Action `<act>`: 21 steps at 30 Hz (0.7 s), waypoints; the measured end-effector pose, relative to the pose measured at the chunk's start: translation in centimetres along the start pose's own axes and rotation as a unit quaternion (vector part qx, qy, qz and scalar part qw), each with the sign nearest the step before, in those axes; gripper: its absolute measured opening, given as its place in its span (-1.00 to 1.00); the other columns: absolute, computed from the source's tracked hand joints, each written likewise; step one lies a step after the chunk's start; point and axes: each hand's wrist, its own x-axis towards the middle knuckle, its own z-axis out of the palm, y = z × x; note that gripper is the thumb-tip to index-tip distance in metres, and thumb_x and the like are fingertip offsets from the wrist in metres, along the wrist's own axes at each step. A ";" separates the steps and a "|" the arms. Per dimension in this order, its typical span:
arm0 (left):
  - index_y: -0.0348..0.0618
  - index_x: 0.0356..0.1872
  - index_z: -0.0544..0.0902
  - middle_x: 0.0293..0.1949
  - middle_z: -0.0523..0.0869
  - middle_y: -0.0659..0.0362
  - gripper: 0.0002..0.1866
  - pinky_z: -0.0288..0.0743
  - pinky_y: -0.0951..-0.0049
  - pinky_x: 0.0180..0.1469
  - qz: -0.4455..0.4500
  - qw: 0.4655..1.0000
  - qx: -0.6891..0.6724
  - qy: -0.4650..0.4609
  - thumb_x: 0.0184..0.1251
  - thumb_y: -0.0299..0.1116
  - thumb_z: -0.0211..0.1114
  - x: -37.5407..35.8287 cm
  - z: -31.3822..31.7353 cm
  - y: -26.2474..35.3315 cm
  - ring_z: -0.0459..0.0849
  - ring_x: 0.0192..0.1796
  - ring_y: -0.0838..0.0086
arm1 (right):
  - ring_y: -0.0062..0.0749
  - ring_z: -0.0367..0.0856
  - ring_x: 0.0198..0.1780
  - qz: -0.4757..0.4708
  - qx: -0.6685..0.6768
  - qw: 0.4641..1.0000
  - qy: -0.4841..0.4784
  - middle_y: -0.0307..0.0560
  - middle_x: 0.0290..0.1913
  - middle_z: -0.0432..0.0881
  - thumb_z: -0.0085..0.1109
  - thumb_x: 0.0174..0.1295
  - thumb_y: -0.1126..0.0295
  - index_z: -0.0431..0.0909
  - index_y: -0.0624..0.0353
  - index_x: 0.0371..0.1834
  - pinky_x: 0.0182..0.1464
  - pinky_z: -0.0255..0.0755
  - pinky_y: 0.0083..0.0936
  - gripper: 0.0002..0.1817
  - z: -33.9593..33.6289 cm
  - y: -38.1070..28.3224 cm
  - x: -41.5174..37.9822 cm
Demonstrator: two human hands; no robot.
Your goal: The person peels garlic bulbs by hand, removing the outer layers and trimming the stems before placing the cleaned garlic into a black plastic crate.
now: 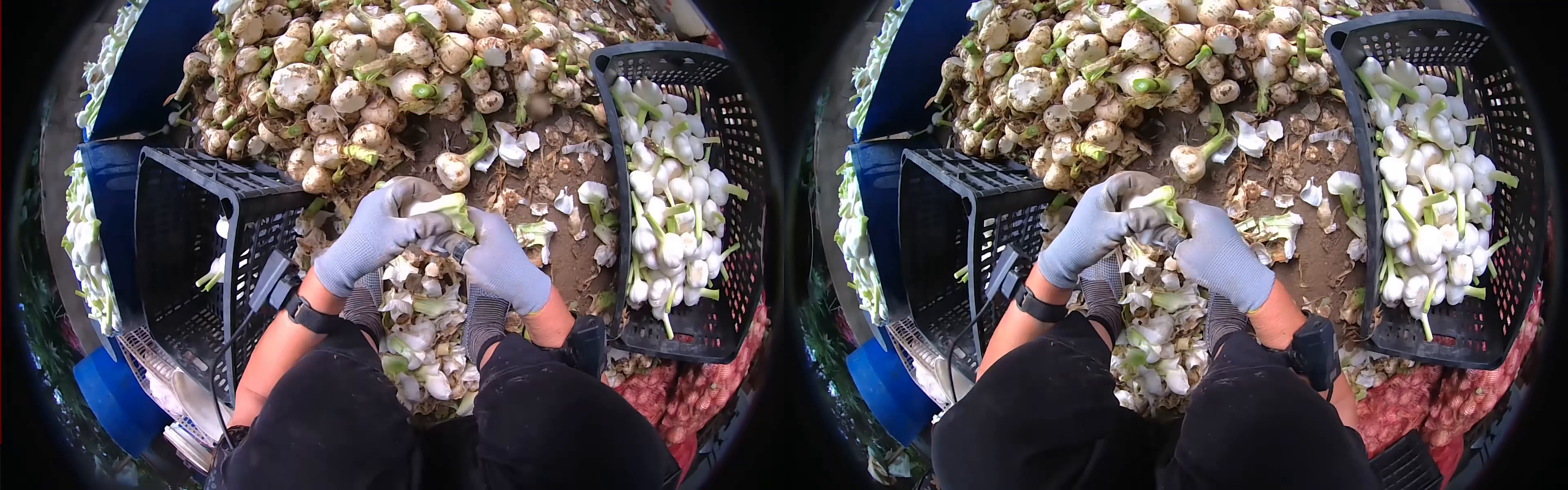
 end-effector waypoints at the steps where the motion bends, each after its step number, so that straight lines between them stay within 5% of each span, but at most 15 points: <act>1: -0.35 0.03 0.59 -0.18 0.71 0.18 -0.59 0.59 0.56 -0.12 0.047 0.998 -0.013 0.042 0.28 -0.28 0.42 0.2 0.1 -1.1 0.71 -0.22 0.52 | 0.09 0.69 -0.15 0.026 -0.099 0.994 0.023 0.28 -0.22 0.67 0.21 0.27 0.29 0.58 0.31 -0.08 -0.11 0.54 -0.20 -0.70 -0.4 -0.5 0.1; 2: -0.35 0.03 0.59 -0.18 0.71 0.18 -0.59 0.59 0.56 -0.12 0.047 0.998 -0.013 0.044 0.28 -0.28 0.42 -0.1 0.5 -0.9 0.71 -0.22 0.52 | 0.09 0.69 -0.15 0.024 -0.100 0.994 0.021 0.28 -0.22 0.67 0.21 0.27 0.29 0.58 0.31 -0.08 -0.11 0.54 -0.20 -0.70 -0.5 -0.3 0.3; 5: -0.33 0.06 0.58 -0.15 0.73 0.11 -0.55 0.69 0.42 -0.21 -0.024 0.954 -0.296 0.040 0.29 -0.23 0.43 -0.4 1.0 -1.6 0.73 -0.24 0.45 | 0.04 0.71 -0.19 0.049 -0.259 0.959 0.106 0.23 -0.29 0.68 0.21 0.26 0.25 0.62 0.25 -0.10 -0.15 0.55 -0.14 -0.70 -0.6 0.6 0.5; 10: -0.34 0.16 0.55 -0.04 0.72 0.09 -0.59 0.61 0.49 0.03 0.057 0.925 -0.374 0.037 0.42 -0.26 0.28 -0.8 0.9 1.0 0.70 -0.05 0.47 | 0.00 0.72 -0.33 0.136 -0.124 0.982 0.048 0.19 -0.45 0.66 0.21 0.20 0.27 0.63 0.23 -0.11 -0.24 0.54 -0.14 -0.71 -2.2 1.0 -1.0; 12: -0.38 0.15 0.53 0.04 0.66 0.07 -0.62 0.55 0.49 0.15 0.037 0.933 -0.349 0.079 0.50 -0.28 0.19 0.0 -1.1 -1.3 0.67 0.03 0.46 | -0.07 0.67 -0.35 0.073 -0.107 0.972 -0.195 0.13 -0.39 0.67 0.18 0.18 0.46 0.62 0.30 -0.22 -0.25 0.50 -0.24 -0.84 -1.6 -1.2 -2.1; 15: -0.34 0.19 0.45 0.03 0.64 0.10 -0.67 0.53 0.42 0.21 0.157 0.974 -0.057 0.153 0.62 -0.31 -0.01 -0.1 -1.6 -3.8 0.65 0.08 0.44 | -0.08 0.66 -0.29 -0.085 0.020 0.898 -0.431 0.12 -0.34 0.66 0.27 0.14 0.36 0.60 0.26 -0.17 -0.23 0.48 -0.28 -0.76 -2.6 -3.9 -3.2; 16: -0.28 0.19 0.45 0.07 0.62 0.13 -0.67 0.52 0.40 0.23 0.122 0.917 -0.364 0.107 0.62 -0.28 -0.02 0.0 -1.9 -4.3 0.63 0.12 0.45 | -0.03 0.65 -0.27 -0.137 0.084 0.853 -0.496 0.17 -0.33 0.64 0.30 0.10 0.29 0.60 0.23 -0.15 -0.22 0.47 -0.26 -0.69 -2.8 -4.5 -3.6; 18: -0.24 0.19 0.46 0.09 0.61 0.15 -0.68 0.51 0.36 0.27 0.167 0.978 0.011 0.123 0.62 -0.26 -0.02 -0.4 -1.7 -2.9 0.62 0.14 0.45 | 0.00 0.66 -0.22 -0.074 0.088 0.861 -0.495 0.17 -0.26 0.65 0.30 0.13 0.25 0.57 0.22 -0.07 -0.19 0.49 -0.25 -0.64 -3.0 -4.6 -3.0; 19: -0.23 0.19 0.46 0.09 0.61 0.16 -0.68 0.53 0.37 0.23 0.134 0.980 -0.108 0.099 0.62 -0.26 -0.01 -0.8 -1.3 -2.2 0.62 0.14 0.47 | 0.02 0.66 -0.21 -0.091 -0.147 0.941 -0.290 0.16 -0.25 0.65 0.31 0.15 0.22 0.56 0.20 -0.03 -0.19 0.50 -0.22 -0.61 -2.0 -3.3 -2.4; 20: -0.22 0.18 0.46 0.10 0.61 0.16 -0.69 0.55 0.39 0.19 0.100 0.967 -0.223 0.070 0.61 -0.27 0.00 -0.7 -1.0 -1.7 0.62 0.14 0.48 | 0.04 0.66 -0.20 -0.100 -0.369 0.922 -0.053 0.15 -0.24 0.65 0.32 0.16 0.19 0.54 0.17 0.02 -0.18 0.51 -0.19 -0.58 -1.6 -2.4 -1.7; 21: -0.22 0.12 0.50 0.02 0.65 0.18 -0.72 0.57 0.46 0.07 0.134 0.971 -0.184 0.064 0.61 -0.28 0.01 -0.2 -1.0 -2.0 0.65 0.07 0.51 | 0.04 0.66 -0.20 -0.101 -0.372 0.921 -0.051 0.15 -0.24 0.65 0.32 0.16 0.19 0.54 0.17 0.02 -0.18 0.51 -0.19 -0.58 -1.6 -2.0 -0.8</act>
